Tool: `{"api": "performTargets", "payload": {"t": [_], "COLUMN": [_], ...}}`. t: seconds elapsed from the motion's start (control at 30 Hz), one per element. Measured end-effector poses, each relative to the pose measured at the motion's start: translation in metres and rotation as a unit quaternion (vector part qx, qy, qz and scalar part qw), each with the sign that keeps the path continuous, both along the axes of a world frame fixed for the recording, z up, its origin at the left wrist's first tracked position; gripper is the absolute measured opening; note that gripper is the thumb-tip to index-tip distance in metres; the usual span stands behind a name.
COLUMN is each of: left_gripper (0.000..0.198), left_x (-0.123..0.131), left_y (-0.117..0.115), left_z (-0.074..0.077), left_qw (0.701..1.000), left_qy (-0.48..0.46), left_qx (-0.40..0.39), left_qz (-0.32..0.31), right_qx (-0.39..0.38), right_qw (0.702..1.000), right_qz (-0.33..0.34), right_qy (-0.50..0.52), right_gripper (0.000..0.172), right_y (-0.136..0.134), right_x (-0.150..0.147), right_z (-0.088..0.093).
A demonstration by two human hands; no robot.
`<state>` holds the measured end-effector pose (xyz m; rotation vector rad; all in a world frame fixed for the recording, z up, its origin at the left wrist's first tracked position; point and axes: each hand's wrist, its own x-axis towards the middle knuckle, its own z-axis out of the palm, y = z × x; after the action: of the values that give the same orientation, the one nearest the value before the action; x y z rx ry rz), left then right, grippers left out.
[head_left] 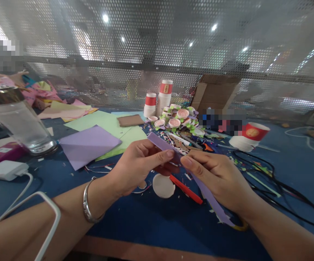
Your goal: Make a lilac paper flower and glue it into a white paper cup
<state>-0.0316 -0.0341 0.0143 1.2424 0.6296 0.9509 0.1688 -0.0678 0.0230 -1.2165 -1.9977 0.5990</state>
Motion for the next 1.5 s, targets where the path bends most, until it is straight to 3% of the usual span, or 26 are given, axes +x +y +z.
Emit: {"api": "performTargets", "payload": {"t": [0.63,1.0,1.5], "left_gripper": [0.016,0.024,0.029], "left_x": [0.0001,0.002,0.0032], "left_y": [0.0015,0.0012,0.0013], "left_z": [-0.0007,-0.0007,0.0007], "left_qw": [0.998,0.997,0.996], "left_qy": [0.005,0.01,0.03], "left_qx": [-0.027,-0.03,-0.033], "left_qz": [-0.055,-0.077,-0.078], "right_qx": [-0.001,-0.003,0.007], "right_qw": [1.0,0.999,0.999], "right_qz": [0.008,0.013,0.006], "right_qy": [-0.021,-0.03,-0.051], "right_gripper": [0.049,0.049,0.05], "right_y": [0.0038,0.0033,0.0042], "right_x": [0.0017,0.003,0.0036], "right_z": [-0.0002,0.0002,-0.001]}}
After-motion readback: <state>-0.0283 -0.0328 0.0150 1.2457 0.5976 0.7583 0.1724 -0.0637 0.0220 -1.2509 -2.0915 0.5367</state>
